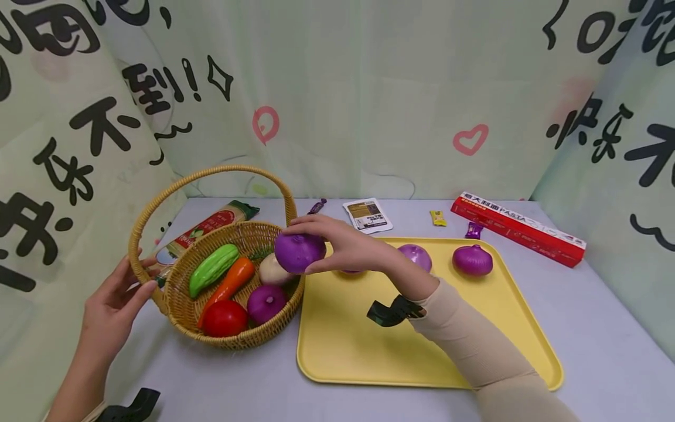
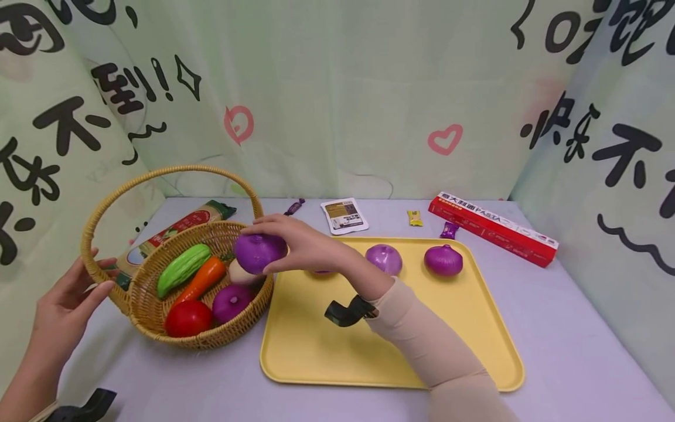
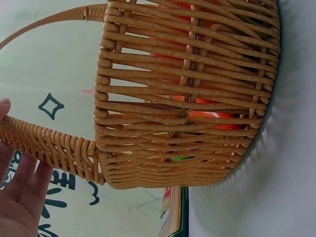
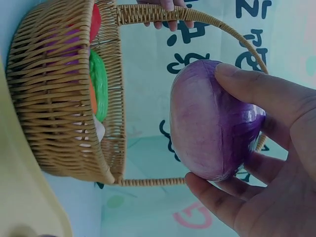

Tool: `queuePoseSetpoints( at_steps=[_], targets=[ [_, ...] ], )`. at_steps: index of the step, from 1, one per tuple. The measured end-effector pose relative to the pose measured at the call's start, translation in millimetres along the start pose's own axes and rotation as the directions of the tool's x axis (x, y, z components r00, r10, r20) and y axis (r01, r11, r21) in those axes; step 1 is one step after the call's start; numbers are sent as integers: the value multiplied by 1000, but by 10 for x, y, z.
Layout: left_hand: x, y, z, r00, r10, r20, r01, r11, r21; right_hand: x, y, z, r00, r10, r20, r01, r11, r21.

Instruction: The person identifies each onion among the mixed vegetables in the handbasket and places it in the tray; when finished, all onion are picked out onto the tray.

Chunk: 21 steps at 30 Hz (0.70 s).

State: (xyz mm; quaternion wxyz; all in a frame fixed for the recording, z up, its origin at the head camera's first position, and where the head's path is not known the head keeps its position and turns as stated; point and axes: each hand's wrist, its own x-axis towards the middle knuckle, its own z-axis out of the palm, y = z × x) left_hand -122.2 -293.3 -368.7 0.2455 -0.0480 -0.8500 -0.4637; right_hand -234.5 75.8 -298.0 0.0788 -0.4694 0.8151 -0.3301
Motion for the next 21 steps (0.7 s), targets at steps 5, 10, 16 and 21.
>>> queuePoseSetpoints(
  at_steps=[5, 10, 16, 21],
  targets=[
    [-1, -8, -2, 1000, 16, 6, -16, 1000, -6, -199, 6, -5, 1000, 25, -9, -25, 1000, -15],
    [-1, 1, -5, 1000, 24, 11, -24, 1000, -10, -407, 43, 23, 999, 51, -15, -51, 999, -14],
    [-1, 5, -3, 1000, 29, 10, -29, 999, -15, -608, 86, 83, 998, 56, -29, -57, 997, -45],
    [12, 3, -8, 999, 37, 3, -37, 999, -12, -688, 134, 144, 998, 60, -32, -62, 997, -55]
  ],
)
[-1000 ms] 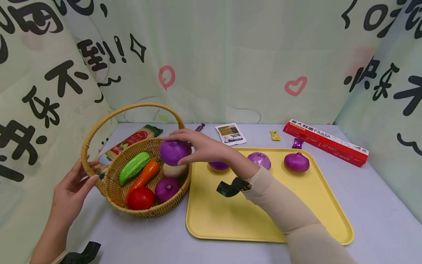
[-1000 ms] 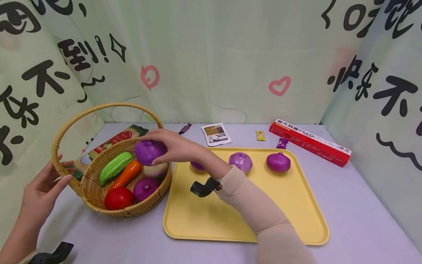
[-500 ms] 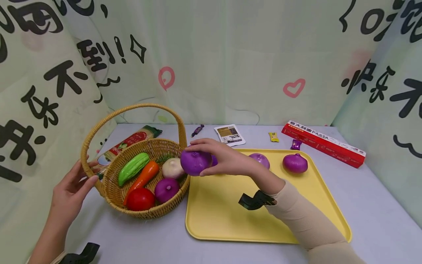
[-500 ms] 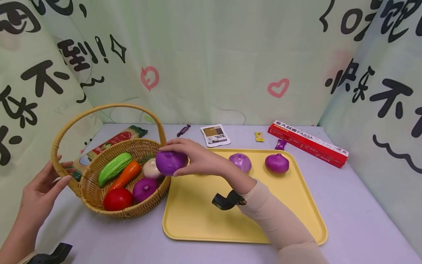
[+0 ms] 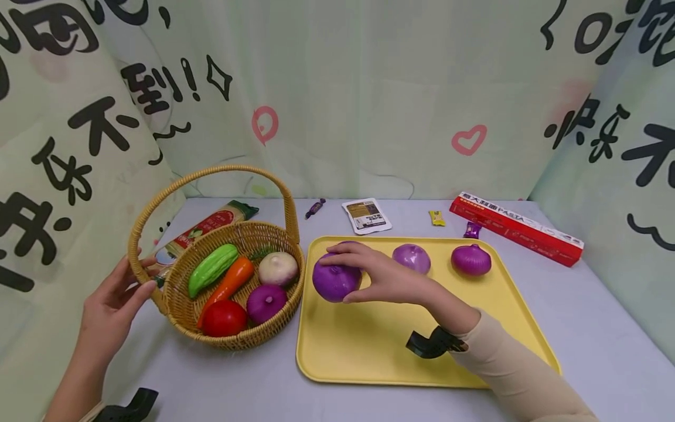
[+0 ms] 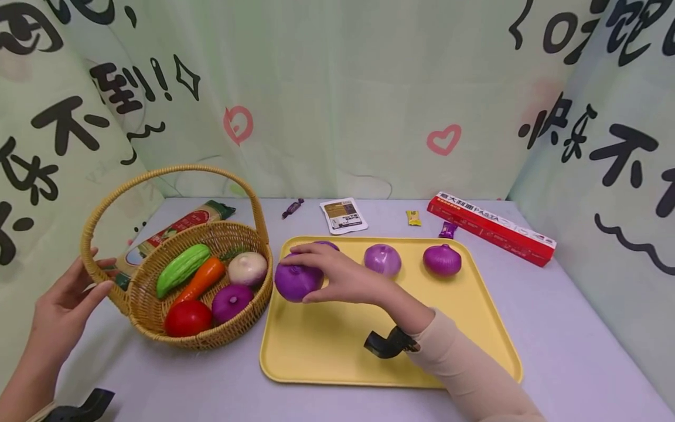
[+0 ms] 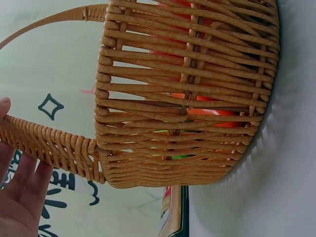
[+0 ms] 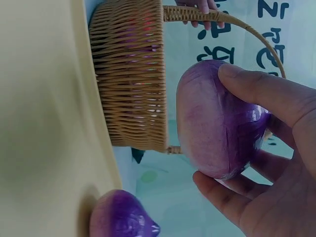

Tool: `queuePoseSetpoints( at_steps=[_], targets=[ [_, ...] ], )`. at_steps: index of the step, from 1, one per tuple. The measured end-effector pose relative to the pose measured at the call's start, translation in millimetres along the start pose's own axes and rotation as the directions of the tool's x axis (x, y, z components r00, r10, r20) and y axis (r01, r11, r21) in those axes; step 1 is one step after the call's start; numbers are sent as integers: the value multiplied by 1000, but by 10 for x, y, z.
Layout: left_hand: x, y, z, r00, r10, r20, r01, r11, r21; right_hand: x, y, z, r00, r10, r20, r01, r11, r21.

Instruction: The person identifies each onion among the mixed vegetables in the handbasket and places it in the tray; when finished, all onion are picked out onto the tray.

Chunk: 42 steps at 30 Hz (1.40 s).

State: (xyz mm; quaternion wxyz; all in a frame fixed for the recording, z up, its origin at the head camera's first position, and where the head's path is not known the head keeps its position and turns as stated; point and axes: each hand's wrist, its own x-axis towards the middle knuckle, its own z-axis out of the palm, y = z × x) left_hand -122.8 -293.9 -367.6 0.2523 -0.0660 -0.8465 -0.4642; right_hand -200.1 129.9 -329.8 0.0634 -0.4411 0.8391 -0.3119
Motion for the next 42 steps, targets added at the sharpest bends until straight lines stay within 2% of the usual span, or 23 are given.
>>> queuePoseSetpoints(
  at_steps=[4, 9, 14, 18, 32, 42],
  targets=[
    [9, -1, -11, 1000, -9, 0, 9, 1000, 6, -20, 53, 72, 1000, -2, 8, 2, 1000, 1],
    [3, -4, -16, 999, -33, 7, 33, 999, 3, -79, 134, 197, 999, 35, 28, -36, 999, 17],
    [0, -1, -7, 1000, -28, 6, 28, 1000, 7, -157, 212, 299, 996, 78, 41, -79, 997, 24],
    [1, 1, -7, 999, -31, 8, 31, 999, 8, -188, 281, 358, 996, 82, 47, -82, 997, 11],
    [-5, 10, -2, 1000, -20, 10, 20, 1000, 3, -247, 318, 459, 988, 103, 117, -101, 995, -24],
    [-7, -1, -4, 1000, -26, 8, 25, 1000, 7, -263, 333, 472, 985, 124, 121, -121, 992, -33]
  ],
)
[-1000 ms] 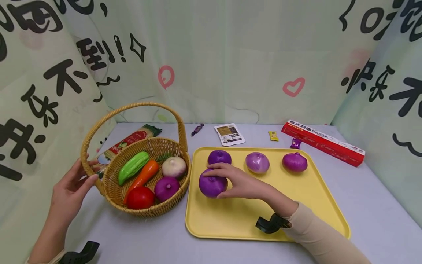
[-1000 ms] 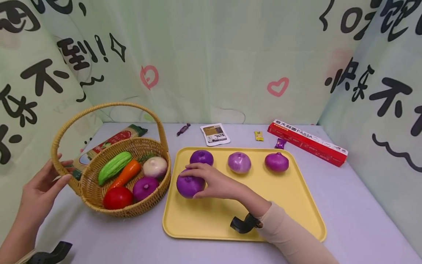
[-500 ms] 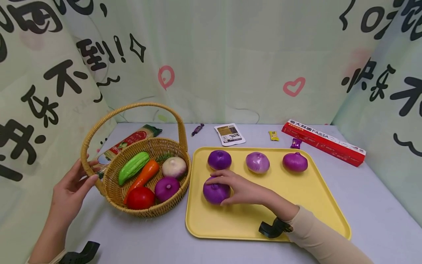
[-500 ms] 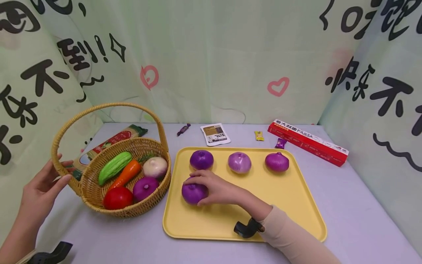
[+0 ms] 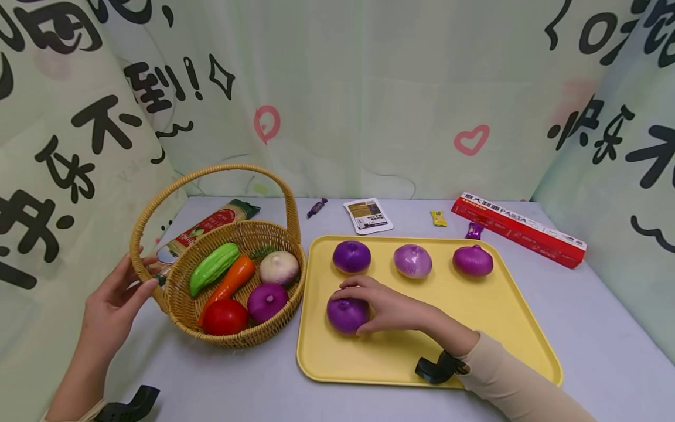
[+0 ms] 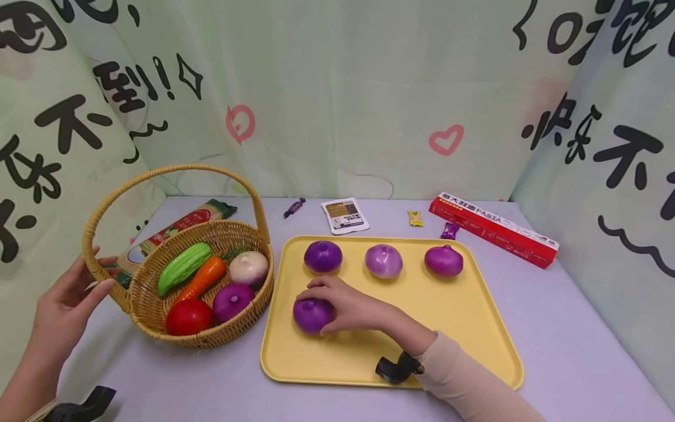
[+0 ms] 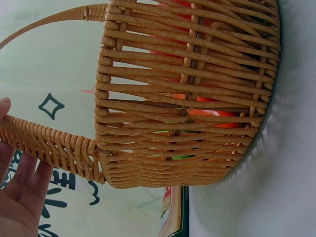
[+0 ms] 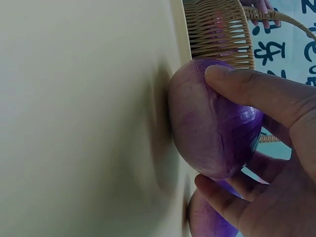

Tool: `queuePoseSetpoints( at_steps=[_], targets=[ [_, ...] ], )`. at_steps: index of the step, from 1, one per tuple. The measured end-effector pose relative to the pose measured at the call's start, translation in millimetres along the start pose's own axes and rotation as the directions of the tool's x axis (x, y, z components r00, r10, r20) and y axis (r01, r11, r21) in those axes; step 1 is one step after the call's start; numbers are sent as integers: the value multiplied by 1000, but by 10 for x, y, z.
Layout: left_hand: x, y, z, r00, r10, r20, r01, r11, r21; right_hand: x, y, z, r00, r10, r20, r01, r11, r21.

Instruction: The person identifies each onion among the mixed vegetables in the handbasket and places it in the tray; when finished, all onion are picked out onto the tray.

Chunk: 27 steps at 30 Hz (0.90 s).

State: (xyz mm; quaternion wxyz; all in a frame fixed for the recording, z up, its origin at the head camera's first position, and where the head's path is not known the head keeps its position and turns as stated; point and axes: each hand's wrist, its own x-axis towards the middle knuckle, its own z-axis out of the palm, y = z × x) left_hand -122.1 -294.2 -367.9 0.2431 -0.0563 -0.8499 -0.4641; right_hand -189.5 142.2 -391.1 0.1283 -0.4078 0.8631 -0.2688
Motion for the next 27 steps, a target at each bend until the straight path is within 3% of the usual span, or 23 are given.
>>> queuePoseSetpoints(
  at_steps=[8, 27],
  targets=[
    [3, -6, 1, 1000, -2, -4, 2, 1000, 7, -18, 42, -10, 1000, 26, 6, -26, 999, 35],
    [1, -4, 2, 1000, 6, -1, -6, 1000, 5, -21, 92, -251, 995, 38, -88, -29, 995, 96]
  ],
)
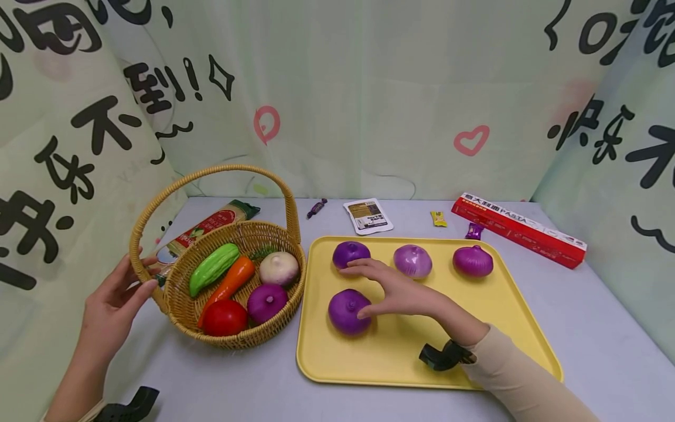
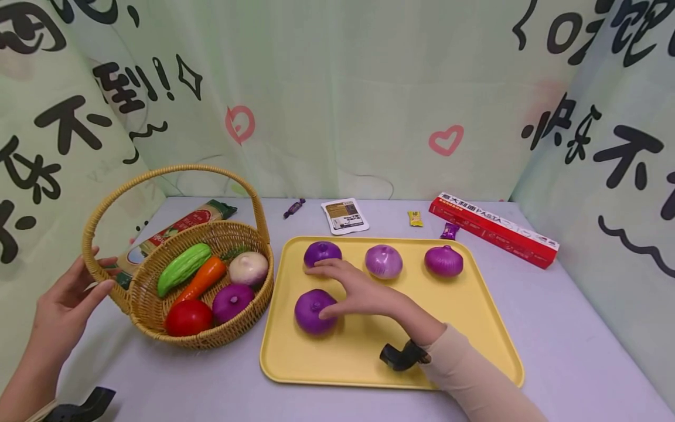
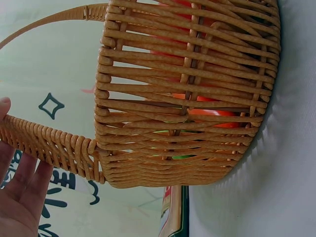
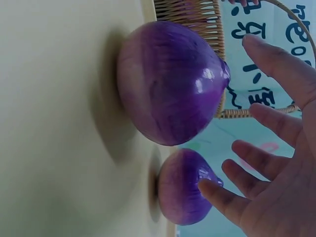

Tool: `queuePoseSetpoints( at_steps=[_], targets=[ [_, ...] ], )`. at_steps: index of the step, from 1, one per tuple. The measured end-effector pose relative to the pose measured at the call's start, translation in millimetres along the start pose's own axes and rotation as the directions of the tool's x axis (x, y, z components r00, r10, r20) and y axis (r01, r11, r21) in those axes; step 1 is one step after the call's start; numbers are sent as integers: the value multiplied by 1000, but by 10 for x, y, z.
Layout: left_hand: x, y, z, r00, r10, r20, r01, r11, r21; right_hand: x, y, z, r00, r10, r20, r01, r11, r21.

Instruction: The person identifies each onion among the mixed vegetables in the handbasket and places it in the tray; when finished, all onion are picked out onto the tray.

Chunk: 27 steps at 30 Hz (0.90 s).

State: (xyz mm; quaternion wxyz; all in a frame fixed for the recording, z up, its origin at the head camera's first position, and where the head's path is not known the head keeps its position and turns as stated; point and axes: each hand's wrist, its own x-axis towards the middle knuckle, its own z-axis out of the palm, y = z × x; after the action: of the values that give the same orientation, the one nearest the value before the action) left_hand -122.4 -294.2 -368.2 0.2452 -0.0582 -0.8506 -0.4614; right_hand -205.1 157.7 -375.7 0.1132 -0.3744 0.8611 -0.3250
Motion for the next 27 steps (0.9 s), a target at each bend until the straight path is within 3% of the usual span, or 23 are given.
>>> queuePoseSetpoints(
  at_steps=[15, 27],
  targets=[
    [2, -13, -7, 1000, -16, 0, 16, 1000, 8, 358, -215, -276, 992, -123, -12, 122, 990, -65],
    [2, 7, -4, 1000, -3, -2, 3, 1000, 0, 923, -554, -219, 971, -202, 127, 216, 970, -113]
  ],
)
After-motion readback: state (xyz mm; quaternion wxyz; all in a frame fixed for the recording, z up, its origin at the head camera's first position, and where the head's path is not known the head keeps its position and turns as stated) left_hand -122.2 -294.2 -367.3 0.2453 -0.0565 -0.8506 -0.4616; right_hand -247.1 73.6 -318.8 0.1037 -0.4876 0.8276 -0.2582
